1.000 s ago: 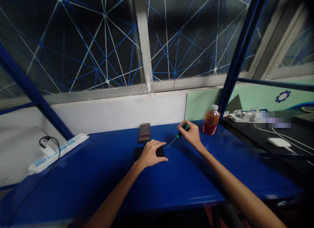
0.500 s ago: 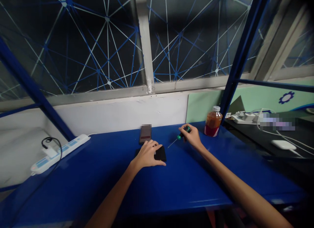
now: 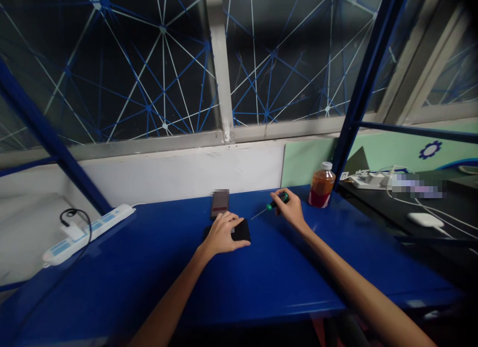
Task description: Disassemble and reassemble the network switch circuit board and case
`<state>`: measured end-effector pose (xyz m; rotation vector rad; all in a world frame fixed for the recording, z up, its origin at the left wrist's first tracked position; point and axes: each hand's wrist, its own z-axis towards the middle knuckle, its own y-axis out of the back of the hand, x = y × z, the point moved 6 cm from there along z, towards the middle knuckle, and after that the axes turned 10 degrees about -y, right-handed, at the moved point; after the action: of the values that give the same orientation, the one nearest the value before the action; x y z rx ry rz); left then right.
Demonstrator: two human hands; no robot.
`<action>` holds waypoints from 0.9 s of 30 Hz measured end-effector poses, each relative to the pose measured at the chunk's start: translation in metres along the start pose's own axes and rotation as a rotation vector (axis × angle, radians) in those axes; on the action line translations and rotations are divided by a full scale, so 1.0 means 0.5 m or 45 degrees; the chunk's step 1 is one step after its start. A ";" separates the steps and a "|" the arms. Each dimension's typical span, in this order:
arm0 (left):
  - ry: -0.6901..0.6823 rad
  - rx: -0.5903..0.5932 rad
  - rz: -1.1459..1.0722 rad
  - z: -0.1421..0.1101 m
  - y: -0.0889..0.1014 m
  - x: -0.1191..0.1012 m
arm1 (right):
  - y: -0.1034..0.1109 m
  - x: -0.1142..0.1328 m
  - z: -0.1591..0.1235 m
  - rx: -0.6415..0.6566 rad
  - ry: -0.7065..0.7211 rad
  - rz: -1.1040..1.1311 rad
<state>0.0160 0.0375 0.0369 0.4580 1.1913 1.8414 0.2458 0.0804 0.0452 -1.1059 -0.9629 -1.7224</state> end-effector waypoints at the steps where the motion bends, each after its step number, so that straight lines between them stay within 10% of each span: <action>1: 0.013 -0.035 -0.014 0.000 0.007 0.002 | 0.000 0.002 -0.001 0.001 0.000 0.015; 27: 0.027 -0.170 -0.151 0.007 0.047 0.001 | 0.000 0.029 -0.011 -0.009 0.023 0.243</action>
<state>0.0072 0.0359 0.0588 0.2868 1.0782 1.8137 0.2408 0.0717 0.0571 -1.1471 -0.8131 -1.5796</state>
